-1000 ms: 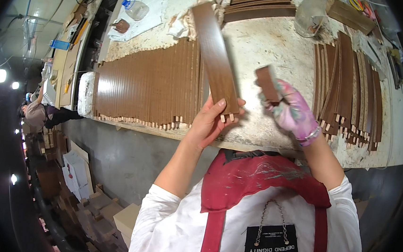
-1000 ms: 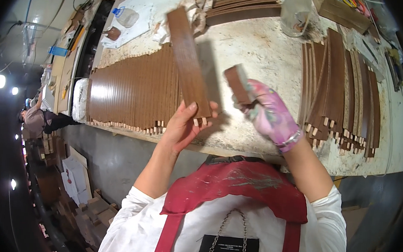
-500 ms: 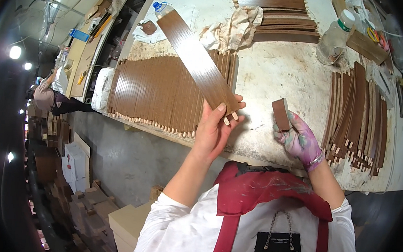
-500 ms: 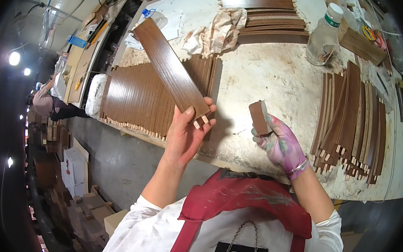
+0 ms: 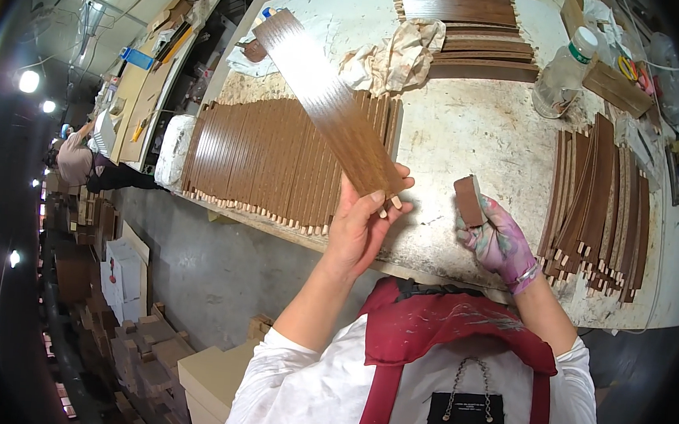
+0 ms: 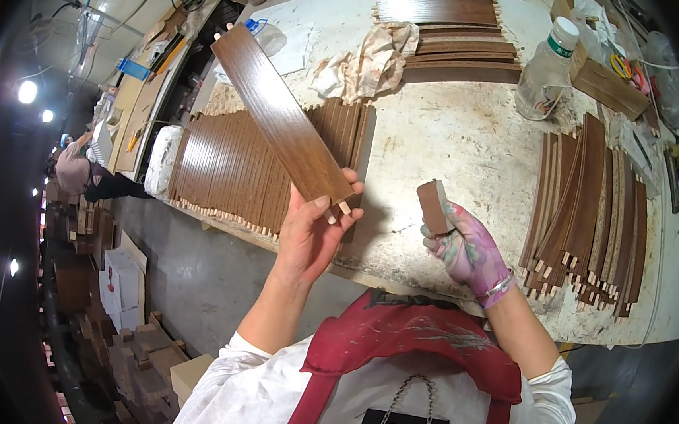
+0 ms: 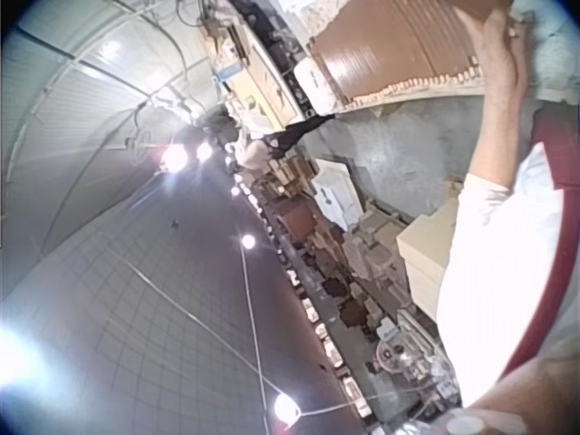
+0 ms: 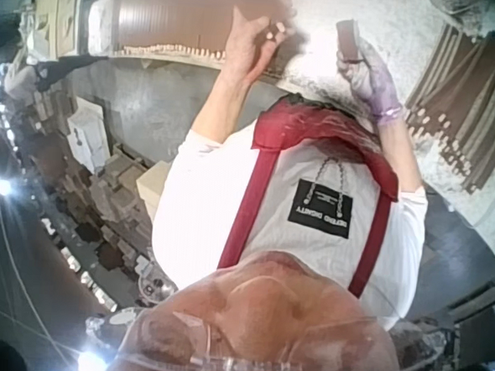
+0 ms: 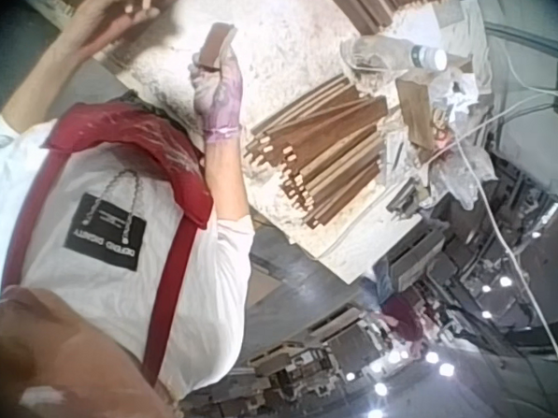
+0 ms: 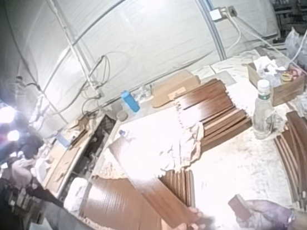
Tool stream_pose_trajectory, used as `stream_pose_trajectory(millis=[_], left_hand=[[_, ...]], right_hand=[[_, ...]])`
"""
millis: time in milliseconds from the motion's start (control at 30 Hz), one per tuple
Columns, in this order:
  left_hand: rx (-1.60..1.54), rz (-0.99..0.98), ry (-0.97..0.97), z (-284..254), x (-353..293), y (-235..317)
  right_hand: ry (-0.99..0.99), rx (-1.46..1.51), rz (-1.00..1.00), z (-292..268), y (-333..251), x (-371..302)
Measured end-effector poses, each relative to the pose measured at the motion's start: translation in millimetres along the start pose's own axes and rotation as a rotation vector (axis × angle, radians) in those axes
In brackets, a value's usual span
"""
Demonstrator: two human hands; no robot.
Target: The person picks up wooden slats one by one and sands each piece using a sanding block.
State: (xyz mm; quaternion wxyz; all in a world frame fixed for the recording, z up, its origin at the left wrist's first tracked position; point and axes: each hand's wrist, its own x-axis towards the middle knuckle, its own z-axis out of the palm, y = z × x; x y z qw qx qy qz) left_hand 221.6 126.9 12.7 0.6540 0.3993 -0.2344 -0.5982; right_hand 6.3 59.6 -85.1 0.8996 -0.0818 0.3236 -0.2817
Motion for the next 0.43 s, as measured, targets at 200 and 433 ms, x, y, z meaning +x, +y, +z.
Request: stream_pose_trajectory(millis=[200, 433], left_hand=[[-0.034, -0.014, 0.008, -1.9, -0.5, 1.8], [-0.208, -0.098, -0.055, -10.6, 2.8, -3.4]], right_hand=[[-0.064, 0.009, -0.031, -2.7, 3.3, 3.2], [0.090, -0.512, -0.229, 7.9, -23.7, 27.2]])
